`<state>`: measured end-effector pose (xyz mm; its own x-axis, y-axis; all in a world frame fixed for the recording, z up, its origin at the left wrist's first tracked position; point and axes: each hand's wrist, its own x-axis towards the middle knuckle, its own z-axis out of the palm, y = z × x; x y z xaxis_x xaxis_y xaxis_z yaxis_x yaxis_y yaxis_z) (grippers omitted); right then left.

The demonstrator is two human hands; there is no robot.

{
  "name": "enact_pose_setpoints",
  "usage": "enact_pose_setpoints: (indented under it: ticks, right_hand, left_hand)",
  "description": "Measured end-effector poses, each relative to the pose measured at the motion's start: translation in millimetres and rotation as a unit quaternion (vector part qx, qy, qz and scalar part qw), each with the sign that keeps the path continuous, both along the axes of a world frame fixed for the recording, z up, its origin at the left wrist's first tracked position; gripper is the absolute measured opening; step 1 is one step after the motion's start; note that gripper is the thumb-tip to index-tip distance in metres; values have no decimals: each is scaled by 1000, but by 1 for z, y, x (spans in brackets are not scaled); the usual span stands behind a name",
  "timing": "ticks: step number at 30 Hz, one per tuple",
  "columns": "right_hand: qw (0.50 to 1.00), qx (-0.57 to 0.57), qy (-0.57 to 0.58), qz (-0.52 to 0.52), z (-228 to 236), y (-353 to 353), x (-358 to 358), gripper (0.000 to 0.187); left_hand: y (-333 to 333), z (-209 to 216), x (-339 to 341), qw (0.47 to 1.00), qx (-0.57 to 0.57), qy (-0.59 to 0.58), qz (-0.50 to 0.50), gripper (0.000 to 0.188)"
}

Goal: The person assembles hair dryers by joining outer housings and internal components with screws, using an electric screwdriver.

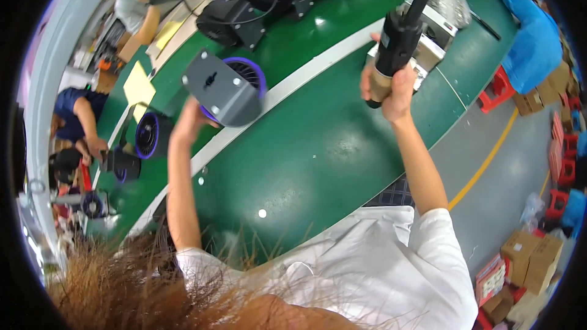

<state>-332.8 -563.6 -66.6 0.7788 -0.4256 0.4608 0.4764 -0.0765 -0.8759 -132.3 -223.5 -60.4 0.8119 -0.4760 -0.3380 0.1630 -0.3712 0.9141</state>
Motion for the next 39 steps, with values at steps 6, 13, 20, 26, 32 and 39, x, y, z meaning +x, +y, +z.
enact_pose_setpoints:
  ticks: [6,13,20,26,32,39]
  right_hand:
    - [999,19,28,-12,-49,-8,1,88]
    - [999,43,20,-15,-53,-11,9,89]
    - [997,59,9,-41,-57,-9,9,89]
    - [995,76,12,-59,-52,-12,9,91]
    - [988,99,-85,-81,7,-28,18,88]
    - [965,-23,-142,-219,2,-63,47,89]
  left_hand:
    - [104,18,119,951,239,-105,164,55]
    - [-7,45,170,816,177,-543,87,51]
    - [-64,18,183,844,242,-461,127,69]
    - [-62,3,195,823,151,-547,-9,69]
    - [-41,-23,173,734,230,-594,234,57]
    - [-61,15,39,744,29,-653,141,50]
